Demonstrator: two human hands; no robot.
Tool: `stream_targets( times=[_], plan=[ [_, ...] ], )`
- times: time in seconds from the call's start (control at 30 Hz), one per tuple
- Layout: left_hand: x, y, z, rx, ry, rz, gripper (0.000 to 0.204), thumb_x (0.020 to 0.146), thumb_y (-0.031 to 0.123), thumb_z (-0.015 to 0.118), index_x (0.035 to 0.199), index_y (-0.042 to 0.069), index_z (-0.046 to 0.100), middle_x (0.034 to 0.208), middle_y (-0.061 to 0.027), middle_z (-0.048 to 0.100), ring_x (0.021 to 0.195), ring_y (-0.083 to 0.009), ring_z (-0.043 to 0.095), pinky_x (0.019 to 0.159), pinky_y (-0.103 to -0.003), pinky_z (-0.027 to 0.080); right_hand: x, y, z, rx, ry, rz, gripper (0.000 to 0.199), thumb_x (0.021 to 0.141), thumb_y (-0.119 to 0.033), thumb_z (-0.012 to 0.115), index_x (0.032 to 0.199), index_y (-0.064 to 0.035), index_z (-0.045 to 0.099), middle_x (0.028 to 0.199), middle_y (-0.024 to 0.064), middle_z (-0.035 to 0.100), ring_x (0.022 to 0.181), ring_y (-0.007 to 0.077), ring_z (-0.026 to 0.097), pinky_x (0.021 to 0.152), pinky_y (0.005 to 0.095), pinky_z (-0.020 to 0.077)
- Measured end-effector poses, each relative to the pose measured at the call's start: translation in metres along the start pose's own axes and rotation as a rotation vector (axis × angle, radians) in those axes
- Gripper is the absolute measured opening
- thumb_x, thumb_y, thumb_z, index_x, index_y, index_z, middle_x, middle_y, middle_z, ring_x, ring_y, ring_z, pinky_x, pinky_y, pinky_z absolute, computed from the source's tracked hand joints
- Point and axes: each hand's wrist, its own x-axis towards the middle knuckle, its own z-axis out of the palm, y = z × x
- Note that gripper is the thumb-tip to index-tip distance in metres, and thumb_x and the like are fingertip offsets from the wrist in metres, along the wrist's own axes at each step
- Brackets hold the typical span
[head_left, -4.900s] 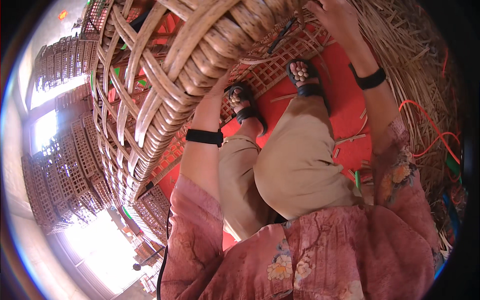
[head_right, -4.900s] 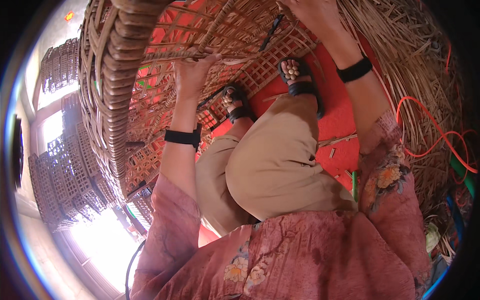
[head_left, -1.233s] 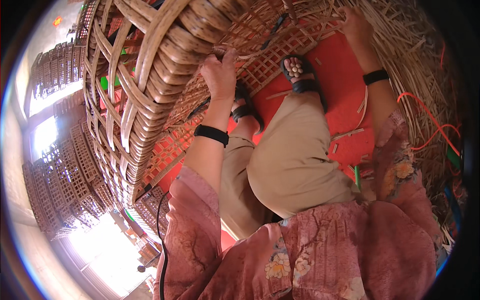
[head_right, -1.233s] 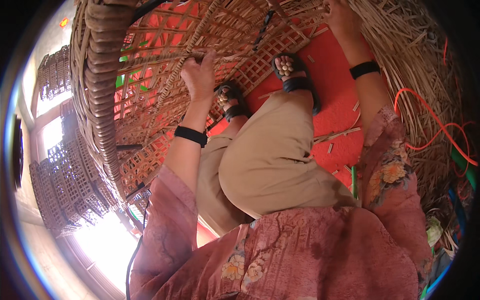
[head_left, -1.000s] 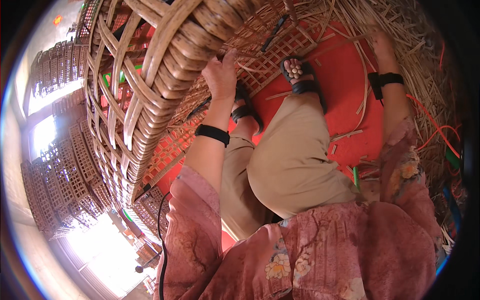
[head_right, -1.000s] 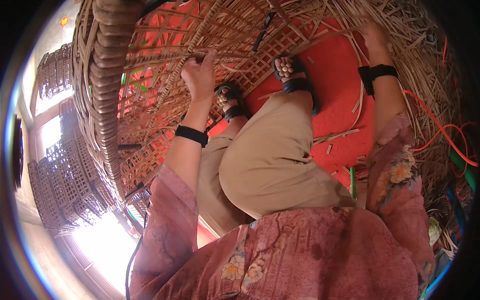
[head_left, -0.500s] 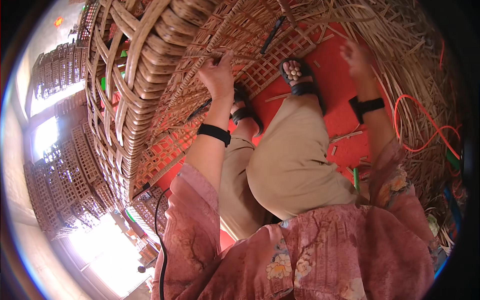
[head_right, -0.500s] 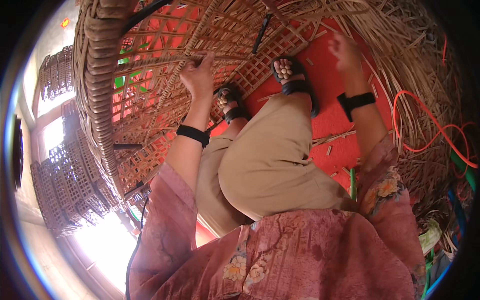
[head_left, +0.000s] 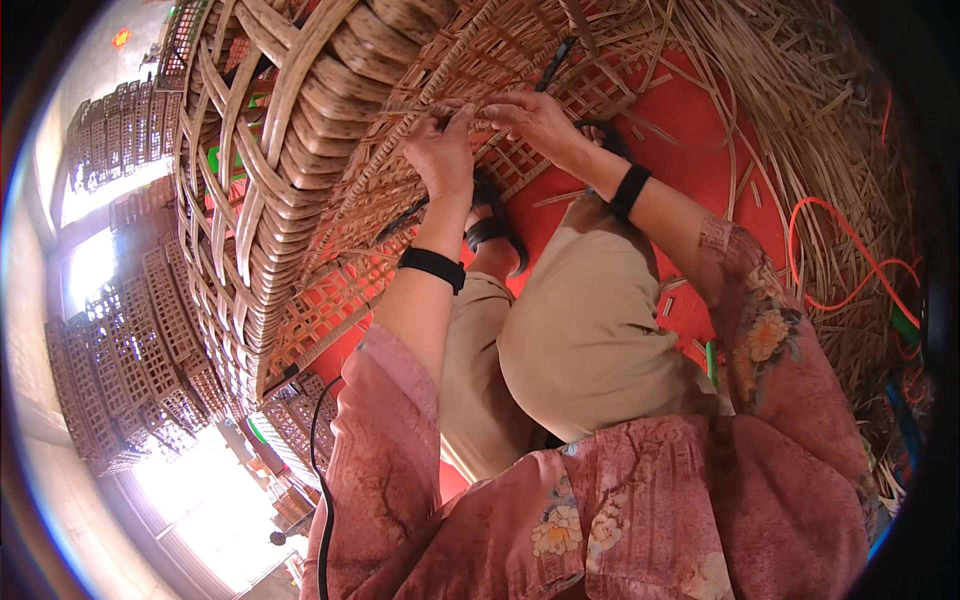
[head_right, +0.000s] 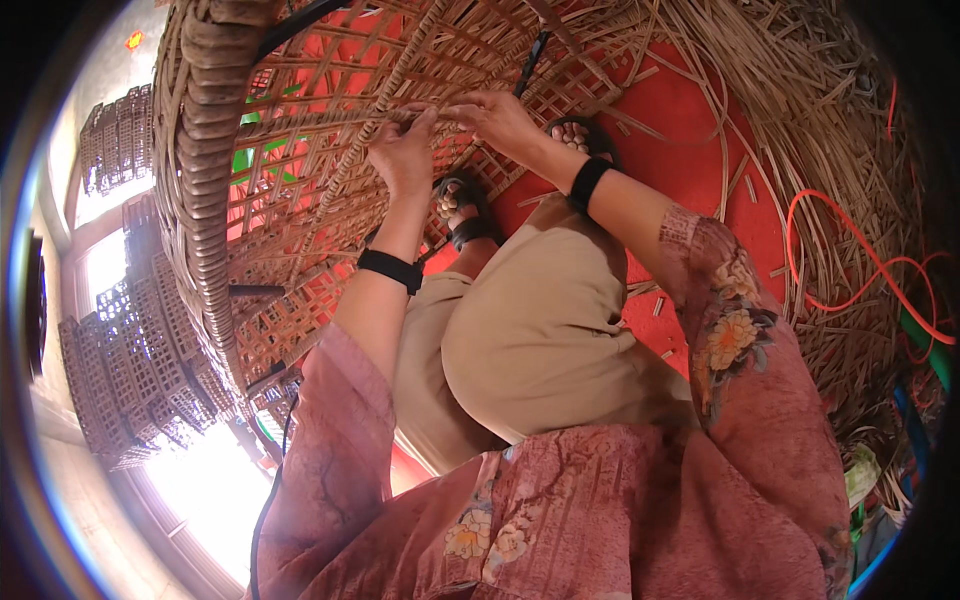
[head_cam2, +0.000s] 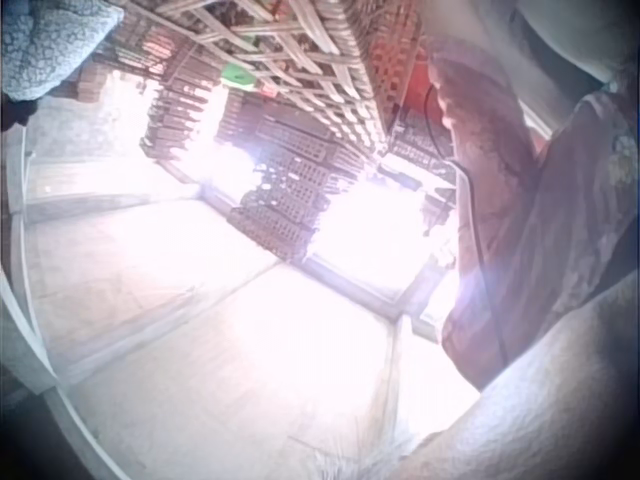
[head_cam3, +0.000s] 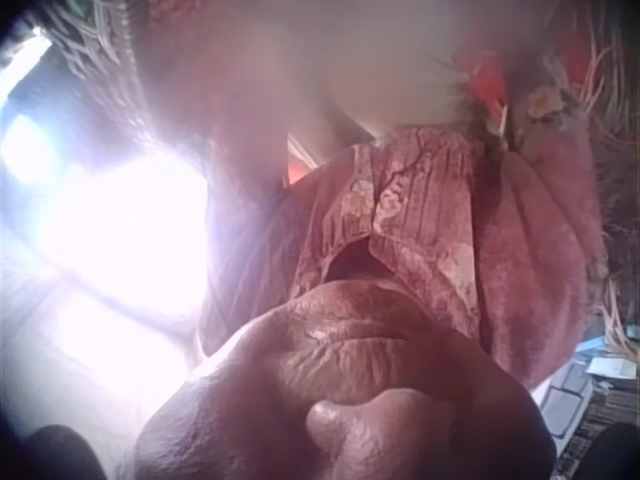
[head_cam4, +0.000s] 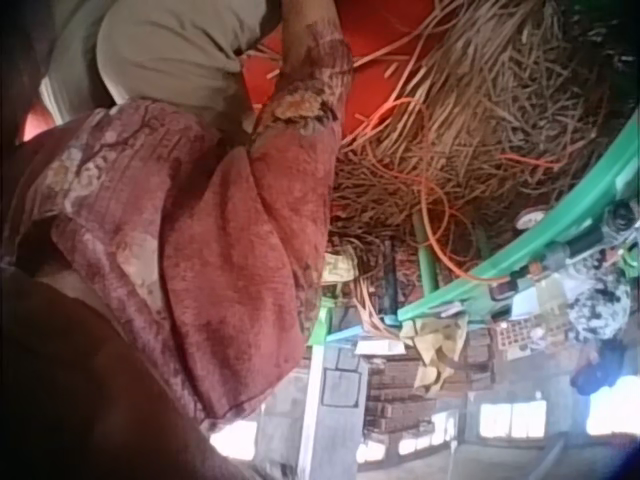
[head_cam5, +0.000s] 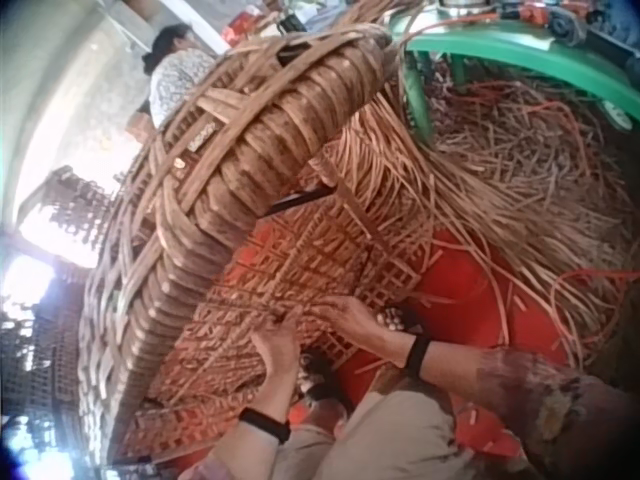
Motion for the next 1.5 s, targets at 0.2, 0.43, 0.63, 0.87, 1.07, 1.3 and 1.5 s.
stream_targets(
  times=[0.2,0.43,0.63,0.87,1.07,1.3,1.5],
  plan=[
    [0.003,-0.013,-0.006,-0.079,-0.025,-0.009,0.002,0.078,0.0,0.068,0.079,-0.002,0.067,0.073,-0.0012,0.064,0.068,-0.0067,0.057,0.062,-0.021,0.045,0.021,0.006,0.01,0.154,0.107,0.121,0.026,0.083,-0.025,0.067,0.099,-0.0047,0.065,0.091,0.0027,0.065,0.082,0.0093,0.058,0.074,0.0257,0.0439],
    [-0.001,0.005,-0.017,-0.278,-0.162,-0.049,0.02,0.083,0.015,0.065,0.088,-0.004,0.063,0.078,-0.0063,0.066,0.07,-0.0084,0.058,0.065,-0.022,0.046,0.035,0.021,0.007,0.224,0.136,0.038,0.017,0.084,-0.02,0.067,0.091,-0.0053,0.063,0.087,0.0015,0.064,0.082,0.0097,0.06,0.079,0.0247,0.0474],
    [0.005,-0.008,-0.025,-0.099,-0.164,-0.001,0.027,0.089,0.025,0.059,0.09,-0.001,0.065,0.077,-0.0061,0.065,0.066,-0.0103,0.058,0.062,-0.025,0.046,0.033,0.012,0.019,0.184,0.173,-0.043,0.014,0.085,-0.016,0.065,0.087,-0.0027,0.061,0.085,0.0036,0.064,0.08,0.0104,0.061,0.077,0.0266,0.0497],
    [0.006,-0.011,-0.016,-0.188,-0.164,0.002,0.021,0.087,0.019,0.06,0.091,-0.001,0.066,0.08,-0.0058,0.065,0.066,-0.0091,0.058,0.061,-0.024,0.046,0.031,0.006,0.016,0.207,0.162,-0.098,0.014,0.085,-0.016,0.064,0.085,-0.0022,0.062,0.083,0.0037,0.064,0.077,0.0105,0.062,0.071,0.0244,0.0509],
    [0.002,0.0,-0.022,-0.24,-0.349,-0.003,0.018,0.086,0.012,0.064,0.1,0.001,0.063,0.089,-0.0022,0.064,0.08,-0.008,0.058,0.071,-0.024,0.05,0.034,0.014,0.015,0.219,0.179,-0.091,0.014,0.084,-0.016,0.065,0.084,-0.0028,0.062,0.082,0.0026,0.063,0.077,0.0097,0.061,0.078,0.0261,0.0496],
    [0.006,-0.001,-0.015,-0.285,-0.252,-0.145,0.013,0.082,0.006,0.066,0.094,0.0,0.066,0.081,0.0004,0.062,0.071,-0.0057,0.053,0.063,-0.019,0.043,0.033,0.018,0.014,0.259,0.185,-0.073,0.013,0.084,-0.017,0.065,0.083,-0.0051,0.062,0.082,0.0017,0.063,0.077,0.0098,0.06,0.079,0.0266,0.0492],
    [0.002,0.009,-0.018,-0.281,-0.219,-0.092,0.015,0.083,0.01,0.066,0.095,0.0,0.067,0.08,0.0017,0.063,0.071,-0.0053,0.053,0.064,-0.02,0.044,0.031,0.014,0.013,0.345,0.195,-0.017,0.011,0.084,-0.017,0.065,0.08,-0.0075,0.061,0.077,0.0,0.062,0.074,0.0085,0.06,0.073,0.0236,0.0473]
  ],
)
